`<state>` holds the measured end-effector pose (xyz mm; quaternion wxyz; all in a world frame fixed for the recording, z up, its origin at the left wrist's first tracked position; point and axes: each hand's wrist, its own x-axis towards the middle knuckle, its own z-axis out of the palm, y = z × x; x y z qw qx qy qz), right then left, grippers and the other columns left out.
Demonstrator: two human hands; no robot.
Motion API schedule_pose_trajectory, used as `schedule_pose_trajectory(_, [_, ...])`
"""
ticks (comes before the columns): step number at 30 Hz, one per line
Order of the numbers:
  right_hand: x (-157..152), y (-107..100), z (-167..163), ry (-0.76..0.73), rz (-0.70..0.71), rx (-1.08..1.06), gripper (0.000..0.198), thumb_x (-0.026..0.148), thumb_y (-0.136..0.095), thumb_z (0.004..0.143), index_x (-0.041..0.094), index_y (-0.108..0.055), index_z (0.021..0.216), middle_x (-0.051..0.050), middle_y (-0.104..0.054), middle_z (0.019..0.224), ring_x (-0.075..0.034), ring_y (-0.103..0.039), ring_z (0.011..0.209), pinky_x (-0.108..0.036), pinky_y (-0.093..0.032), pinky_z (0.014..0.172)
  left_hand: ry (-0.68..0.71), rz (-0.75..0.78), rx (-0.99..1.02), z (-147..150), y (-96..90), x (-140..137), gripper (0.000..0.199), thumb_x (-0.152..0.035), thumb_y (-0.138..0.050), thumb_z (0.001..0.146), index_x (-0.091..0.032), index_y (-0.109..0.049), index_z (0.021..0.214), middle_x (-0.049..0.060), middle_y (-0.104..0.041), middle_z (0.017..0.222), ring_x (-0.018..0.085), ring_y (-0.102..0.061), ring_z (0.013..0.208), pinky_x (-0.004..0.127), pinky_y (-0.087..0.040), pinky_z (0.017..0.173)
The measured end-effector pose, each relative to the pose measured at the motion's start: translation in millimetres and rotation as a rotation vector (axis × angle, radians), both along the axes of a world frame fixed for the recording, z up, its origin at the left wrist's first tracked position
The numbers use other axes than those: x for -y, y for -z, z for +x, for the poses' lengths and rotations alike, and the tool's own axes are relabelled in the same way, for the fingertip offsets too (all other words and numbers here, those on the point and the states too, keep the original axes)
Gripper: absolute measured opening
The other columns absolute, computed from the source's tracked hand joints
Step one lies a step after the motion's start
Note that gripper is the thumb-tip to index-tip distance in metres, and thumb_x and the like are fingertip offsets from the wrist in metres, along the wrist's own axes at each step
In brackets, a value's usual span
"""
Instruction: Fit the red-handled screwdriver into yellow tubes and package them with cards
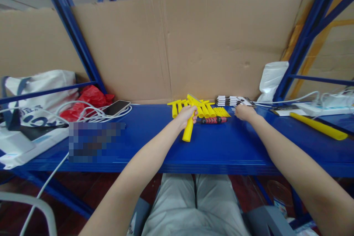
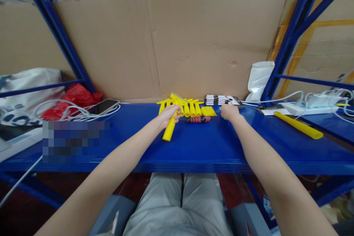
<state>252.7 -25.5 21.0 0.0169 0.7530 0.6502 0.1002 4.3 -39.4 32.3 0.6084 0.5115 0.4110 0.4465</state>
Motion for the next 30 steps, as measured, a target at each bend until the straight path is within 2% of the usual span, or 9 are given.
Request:
schedule_pose_trajectory(6, [-6,3,3,-0.023,-0.016,-0.024,0.033,0.028,-0.048,0.085,0.007,-0.065,0.104,-0.021,-0.064,0.108,-0.028,-0.057,0.109,-0.033,-0.045,0.085,-0.001,0.009,0.004,0,0.1,0,0.017,-0.005,-0.043,0.076,-0.020,-0.037,0.069,-0.009,-0.040,0.046,0.003,-0.032,0.029,0.017,-0.025,0.032])
schedule_pose_trajectory(17, [-4,1,-7,-0.117,-0.061,0.019,0.033,0.005,-0.039,0.082,-0.001,-0.067,0.098,-0.025,-0.066,0.102,-0.028,-0.062,0.100,-0.029,-0.045,0.081,0.008,0.005,-0.008,0,-0.7,0,0.019,-0.005,-0.039,0.079,-0.020,-0.037,0.067,-0.009,-0.040,0.046,0.004,-0.032,0.028,0.017,-0.025,0.031])
schedule_pose_trajectory(26, [2,-5,-9,-0.149,-0.080,0.021,0.032,-0.001,-0.043,0.074,0.003,-0.070,0.090,-0.020,-0.069,0.091,-0.025,-0.066,0.089,-0.026,-0.045,0.075,0.010,0.008,-0.014,0,-0.5,0,0.019,-0.005,-0.039,0.079,-0.019,-0.037,0.068,-0.009,-0.039,0.045,0.003,-0.032,0.028,0.017,-0.024,0.031])
schedule_pose_trajectory(30, [1,-3,-9,-0.162,-0.061,0.021,0.031,0.000,-0.043,0.075,0.004,-0.071,0.088,-0.020,-0.069,0.093,-0.025,-0.065,0.090,-0.025,-0.045,0.073,0.006,0.008,-0.013,0,-0.5,0,0.018,-0.005,-0.039,0.079,-0.020,-0.037,0.068,-0.010,-0.039,0.045,0.003,-0.032,0.028,0.017,-0.024,0.031])
